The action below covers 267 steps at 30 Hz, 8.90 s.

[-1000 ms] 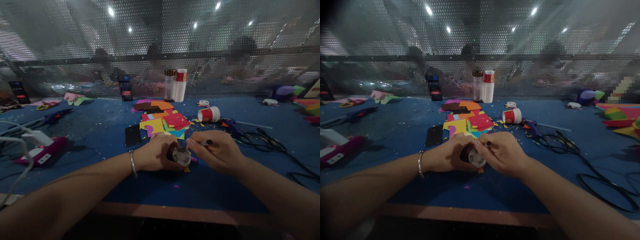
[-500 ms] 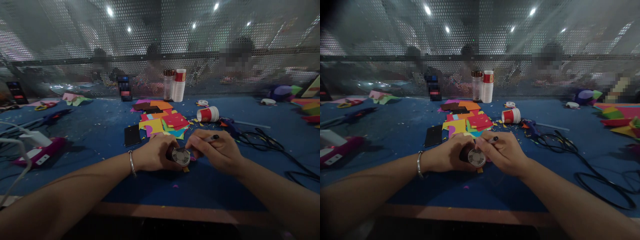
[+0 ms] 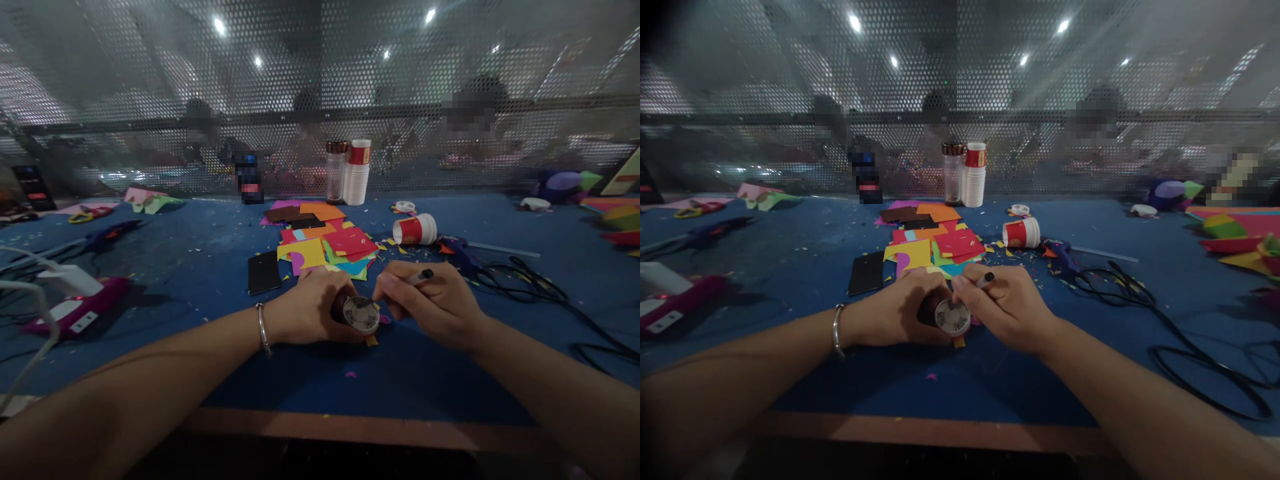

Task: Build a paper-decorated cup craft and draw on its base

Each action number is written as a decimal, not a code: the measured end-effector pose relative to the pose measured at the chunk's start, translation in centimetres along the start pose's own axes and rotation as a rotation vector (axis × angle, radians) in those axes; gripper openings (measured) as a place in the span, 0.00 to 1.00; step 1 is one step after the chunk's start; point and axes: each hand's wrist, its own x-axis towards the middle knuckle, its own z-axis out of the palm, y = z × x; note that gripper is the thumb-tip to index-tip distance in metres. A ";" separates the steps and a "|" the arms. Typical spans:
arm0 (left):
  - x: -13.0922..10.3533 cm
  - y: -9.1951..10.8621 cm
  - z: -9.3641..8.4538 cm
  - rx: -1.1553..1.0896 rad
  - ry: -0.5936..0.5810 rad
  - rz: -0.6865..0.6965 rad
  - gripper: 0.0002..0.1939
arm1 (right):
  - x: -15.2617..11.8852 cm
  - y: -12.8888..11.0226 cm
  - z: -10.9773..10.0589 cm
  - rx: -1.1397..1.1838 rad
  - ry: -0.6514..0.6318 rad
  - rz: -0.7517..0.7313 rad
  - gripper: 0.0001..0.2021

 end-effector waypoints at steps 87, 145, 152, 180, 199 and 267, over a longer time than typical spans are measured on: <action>0.1 0.1 0.0 0.004 -0.018 0.008 0.18 | 0.0 0.5 0.3 0.168 -0.044 0.045 0.16; 0.0 -0.2 0.1 0.053 -0.003 -0.004 0.22 | 0.2 -0.8 -0.5 0.034 0.016 0.018 0.17; 0.0 -0.1 0.0 0.048 -0.024 -0.023 0.22 | 0.3 -1.2 -0.3 0.117 0.016 0.050 0.17; 0.0 -0.2 0.1 0.008 -0.004 -0.014 0.21 | 0.3 0.1 -0.1 0.039 0.038 0.006 0.16; 0.0 -0.2 -0.1 0.038 -0.013 -0.005 0.22 | 0.0 -0.4 0.0 0.175 -0.003 0.111 0.18; -0.6 -0.4 0.0 0.491 0.581 0.187 0.23 | 1.5 1.8 -0.5 -0.114 0.216 0.226 0.11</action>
